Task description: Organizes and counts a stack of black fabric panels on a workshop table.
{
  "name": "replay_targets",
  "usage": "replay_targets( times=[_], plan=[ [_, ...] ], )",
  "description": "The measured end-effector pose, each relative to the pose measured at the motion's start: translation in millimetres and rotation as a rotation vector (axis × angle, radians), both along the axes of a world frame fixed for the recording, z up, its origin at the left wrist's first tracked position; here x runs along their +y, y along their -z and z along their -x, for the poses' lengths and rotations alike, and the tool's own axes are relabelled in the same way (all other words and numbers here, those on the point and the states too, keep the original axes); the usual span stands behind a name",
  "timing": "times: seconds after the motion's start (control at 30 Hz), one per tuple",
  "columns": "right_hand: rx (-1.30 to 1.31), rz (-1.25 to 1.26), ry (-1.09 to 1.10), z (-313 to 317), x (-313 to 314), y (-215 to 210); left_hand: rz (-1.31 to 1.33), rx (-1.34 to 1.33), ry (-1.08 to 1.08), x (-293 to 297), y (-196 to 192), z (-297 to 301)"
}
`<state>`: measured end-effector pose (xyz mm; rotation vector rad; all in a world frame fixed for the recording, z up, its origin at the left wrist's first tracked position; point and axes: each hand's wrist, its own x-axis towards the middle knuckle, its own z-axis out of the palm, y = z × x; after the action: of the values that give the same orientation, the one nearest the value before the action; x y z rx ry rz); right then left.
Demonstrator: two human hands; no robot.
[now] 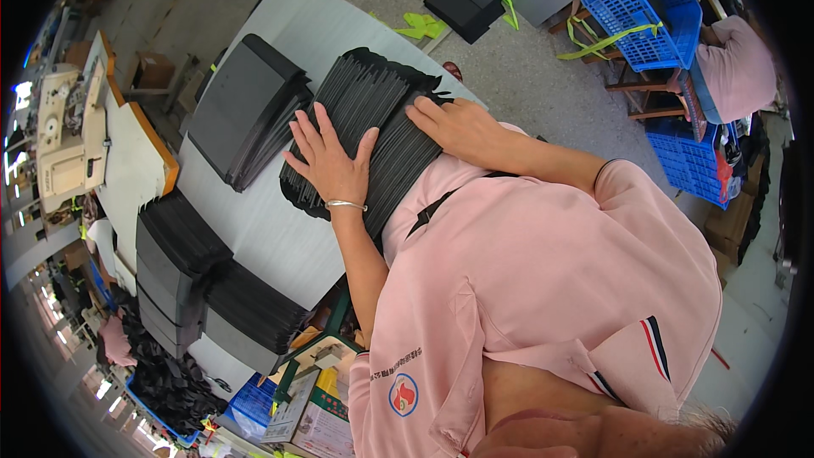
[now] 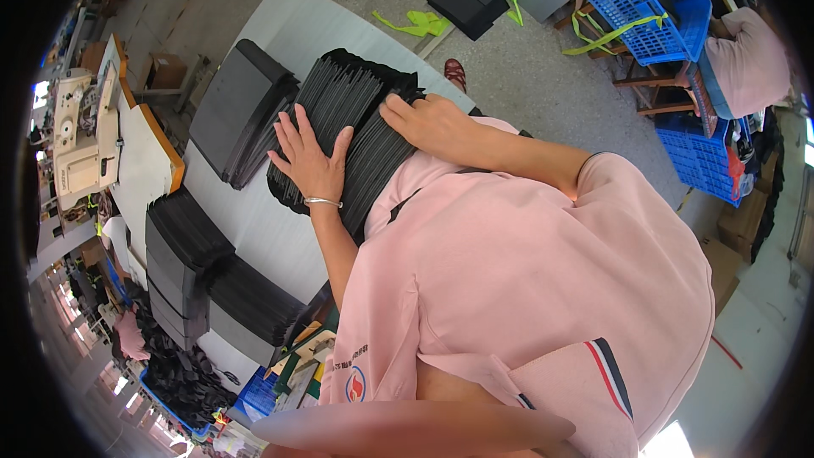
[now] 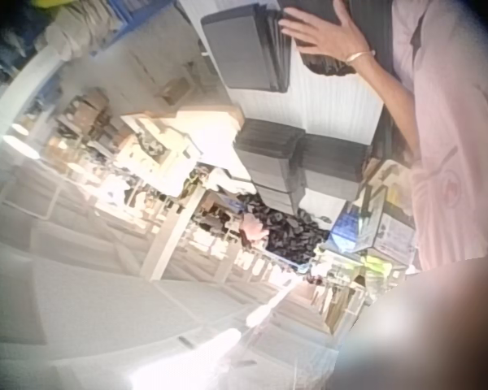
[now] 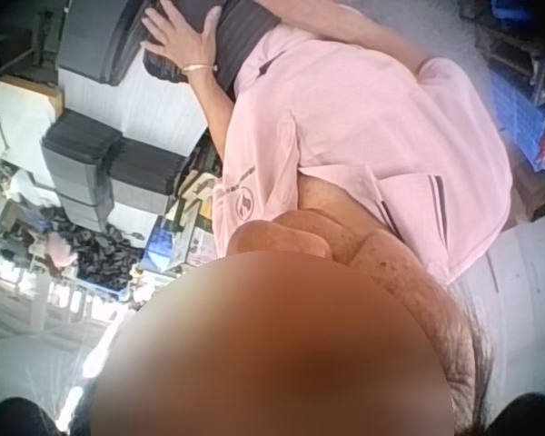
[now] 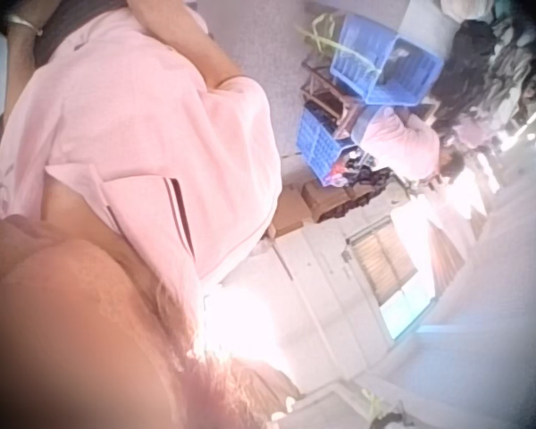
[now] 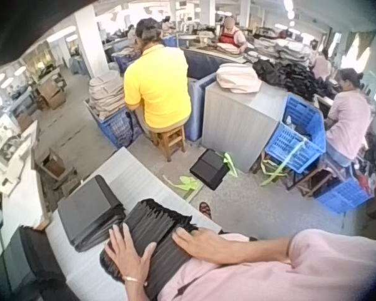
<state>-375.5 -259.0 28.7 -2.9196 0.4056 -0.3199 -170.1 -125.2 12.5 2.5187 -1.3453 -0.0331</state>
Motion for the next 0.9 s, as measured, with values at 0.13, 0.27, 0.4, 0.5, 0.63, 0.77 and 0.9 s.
replay_targets(
  times=[0.13,0.27,0.4,0.5,0.63,0.77,0.9],
  plan=[
    [-0.008,0.005,0.024,-1.9,-0.5,-2.7,0.003,-0.006,0.005,0.3,-1.1,0.8],
    [-0.006,0.009,0.013,-2.1,-1.3,-6.1,0.008,0.002,0.007,0.3,-1.0,1.0],
    [-0.011,0.042,-0.005,-1.0,-0.8,-3.5,0.01,-0.014,0.007,0.4,-0.6,1.2],
    [-0.01,0.085,-0.016,-1.1,-0.2,0.3,0.004,-0.023,0.008,0.4,0.8,0.4],
    [-0.059,0.021,-0.013,-2.2,1.0,-4.1,-0.012,-0.04,0.005,0.6,6.1,-3.2],
    [0.088,-0.032,0.03,-9.3,-0.3,-21.1,-0.004,-0.049,0.014,0.2,2.3,-0.3],
    [0.085,0.007,0.015,-14.9,-4.3,-13.1,0.0,-0.042,0.01,0.4,2.4,0.1]
  ],
)
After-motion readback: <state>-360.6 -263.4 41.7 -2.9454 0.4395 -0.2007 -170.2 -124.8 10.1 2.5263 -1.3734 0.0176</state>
